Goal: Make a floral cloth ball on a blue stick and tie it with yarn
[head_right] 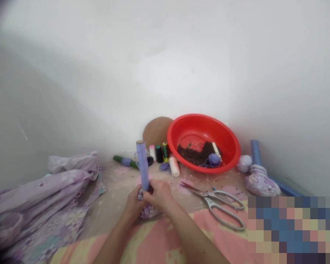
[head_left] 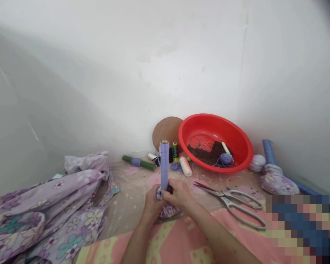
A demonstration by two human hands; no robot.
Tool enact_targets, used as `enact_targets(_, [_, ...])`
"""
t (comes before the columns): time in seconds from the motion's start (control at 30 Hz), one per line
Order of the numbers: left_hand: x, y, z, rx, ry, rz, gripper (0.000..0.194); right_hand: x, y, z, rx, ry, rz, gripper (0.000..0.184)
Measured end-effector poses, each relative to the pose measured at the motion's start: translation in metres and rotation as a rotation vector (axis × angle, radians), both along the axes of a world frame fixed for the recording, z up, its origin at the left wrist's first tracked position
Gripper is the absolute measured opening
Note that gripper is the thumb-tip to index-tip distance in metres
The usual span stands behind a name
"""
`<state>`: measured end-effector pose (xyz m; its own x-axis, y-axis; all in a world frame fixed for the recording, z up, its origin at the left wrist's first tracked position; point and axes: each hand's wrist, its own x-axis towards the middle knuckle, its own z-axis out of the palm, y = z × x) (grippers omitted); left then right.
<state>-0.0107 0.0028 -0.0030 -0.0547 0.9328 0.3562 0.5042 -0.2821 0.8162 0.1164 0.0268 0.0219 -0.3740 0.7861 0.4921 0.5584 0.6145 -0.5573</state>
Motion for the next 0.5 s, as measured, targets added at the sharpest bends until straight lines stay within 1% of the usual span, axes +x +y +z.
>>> enact_targets(0.17, [0.0029, -0.0029, 0.0041, -0.007, -0.003, 0.007, 0.021, 0.0013, -0.0009, 0.0062, -0.005, -0.03, -0.021, 0.012])
enact_targets(0.3, [0.0048, -0.0039, 0.0039, 0.001, -0.018, 0.039, 0.022, 0.0021, -0.0006, 0.0083, -0.015, -0.011, 0.014, 0.014])
enact_targets(0.4, [0.0046, -0.0045, 0.0036, 0.013, -0.044, 0.037, 0.025, 0.0018, 0.0003, 0.0082, -0.023, 0.021, 0.024, 0.016])
enact_targets(0.43, [0.0043, -0.0047, 0.0041, 0.009, -0.056, 0.037, 0.026, 0.0023, 0.0011, 0.0079, -0.035, 0.047, 0.046, 0.017])
enact_targets(0.5, [0.0038, -0.0052, 0.006, -0.012, -0.085, 0.037, 0.029, 0.0051, 0.004, 0.0072, -0.099, 0.152, 0.154, 0.019])
